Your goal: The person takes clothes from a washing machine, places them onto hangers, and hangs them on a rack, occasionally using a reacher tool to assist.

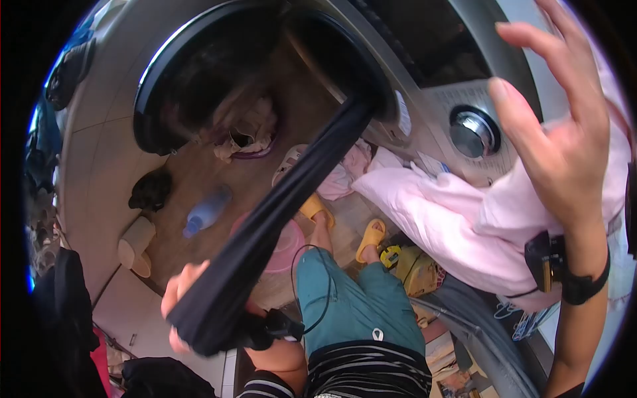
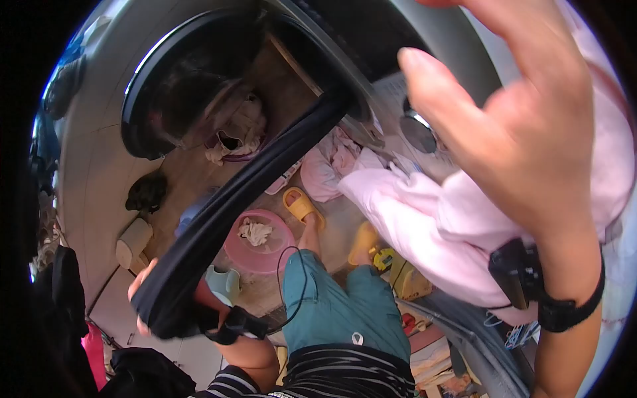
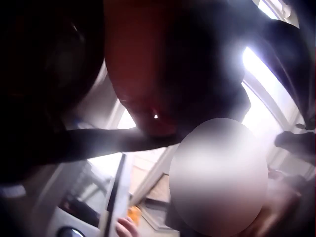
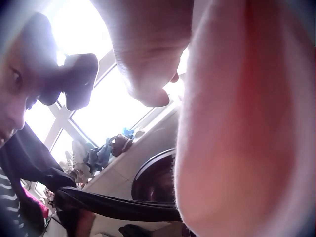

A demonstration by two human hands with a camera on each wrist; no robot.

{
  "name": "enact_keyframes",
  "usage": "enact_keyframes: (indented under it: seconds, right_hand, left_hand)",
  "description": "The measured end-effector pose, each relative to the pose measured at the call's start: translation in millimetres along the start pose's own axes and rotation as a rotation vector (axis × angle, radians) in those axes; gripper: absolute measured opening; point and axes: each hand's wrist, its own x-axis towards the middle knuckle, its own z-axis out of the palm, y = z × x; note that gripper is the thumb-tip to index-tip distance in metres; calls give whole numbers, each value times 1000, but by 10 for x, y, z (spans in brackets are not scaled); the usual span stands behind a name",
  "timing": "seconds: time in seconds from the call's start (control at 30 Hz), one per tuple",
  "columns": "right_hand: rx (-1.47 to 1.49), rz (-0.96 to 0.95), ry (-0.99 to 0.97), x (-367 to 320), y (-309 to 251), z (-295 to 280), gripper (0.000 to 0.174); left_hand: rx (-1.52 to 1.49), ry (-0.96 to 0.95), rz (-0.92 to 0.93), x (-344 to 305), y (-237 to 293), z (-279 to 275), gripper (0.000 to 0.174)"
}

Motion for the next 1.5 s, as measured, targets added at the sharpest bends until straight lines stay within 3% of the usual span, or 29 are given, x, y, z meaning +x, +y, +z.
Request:
enact_keyframes:
  seconds: [0.07, 0.13, 0.17, 0.2, 0.23, 0.3, 0.37, 0.4, 0.47, 0.5, 0.57, 0.67, 0.7, 0.77, 0.87, 0.97, 1.07, 1.17, 1.2, 1.3, 1.37, 1.43, 1.5]
  right_hand:
    - [-20, -22, -59, 1, 77, -59, 45]
    - [-23, -62, -110, 18, 122, -76, 46]
    - [-15, -84, -124, 14, 142, -58, 46]
    - [40, -128, -90, 4, 183, 5, 47]
    - [67, -62, -130, -10, 156, 15, 48]
    - [78, 181, -276, -80, -7, -125, 48]
    - [107, 221, -312, -40, -5, -101, 44]
    - [150, 85, -233, 21, 82, -9, 40]
    - [163, -326, -212, 191, 289, 106, 34]
    - [131, -605, -266, 353, 428, 90, 32]
    - [113, -735, -281, 417, 506, 108, 33]
    - [57, -373, -141, 191, 389, 141, 36]
    - [31, -263, -97, 111, 349, 146, 38]
    - [19, -293, -103, 116, 384, 120, 36]
    - [41, -179, -127, 65, 298, 88, 34]
    - [79, 18, -185, 26, 94, 9, 34]
    - [100, 123, -199, -2, 7, -35, 34]
    - [116, 199, -203, -30, -59, -55, 35]
    - [131, 224, -206, -41, -101, -32, 36]
    - [161, 258, -206, -41, -138, -36, 37]
    - [201, 324, -196, -32, -208, -52, 39]
    - [280, 442, -179, -36, -278, -41, 40]
    - [382, 92, 16, -122, 2, 199, 37]
  left_hand:
    - [322, 191, -37, 197, -88, -58, 39]
    - [811, 394, -265, 481, -179, -172, 45]
    - [1016, 393, -412, 652, -249, -268, 49]
    - [1183, 384, -530, 804, -353, -363, 37]
    - [1320, 198, -629, 896, -430, -668, 29]
    - [1647, 47, -707, 1008, -721, -1096, 36]
    - [1953, -166, -538, 1185, -1067, -1312, 30]
    - [2096, -221, -600, 1277, -1224, -1379, 25]
    - [2222, -180, -643, 1441, -1581, -1577, 31]
    - [2192, -178, -643, 1556, -1754, -1661, 34]
    - [2075, -143, -635, 1790, -2118, -1826, 40]
    - [1891, -59, -477, 2087, -2718, -1943, 52]
    - [1904, -41, -537, 2149, -2931, -1945, 54]
    - [1935, -5, -652, 2224, -3229, -1946, 57]
    - [1979, -156, -853, 2314, -3324, -1904, 51]
    - [1940, -248, -761, 2379, -3341, -1910, 38]
    - [1615, -164, -503, 2467, -3522, -2167, 29]
    - [572, 175, -693, 2529, -3336, -1714, 29]
    - [431, 182, -754, 2480, -3271, -1640, 27]
    - [579, 255, -841, 2226, -3263, -1881, 35]
    - [1323, 118, -581, 1877, -3375, -2686, 43]
    - [1583, 152, -519, 1697, -2856, -2326, 48]
    - [1548, 181, -324, 1541, -2485, -2039, 45]
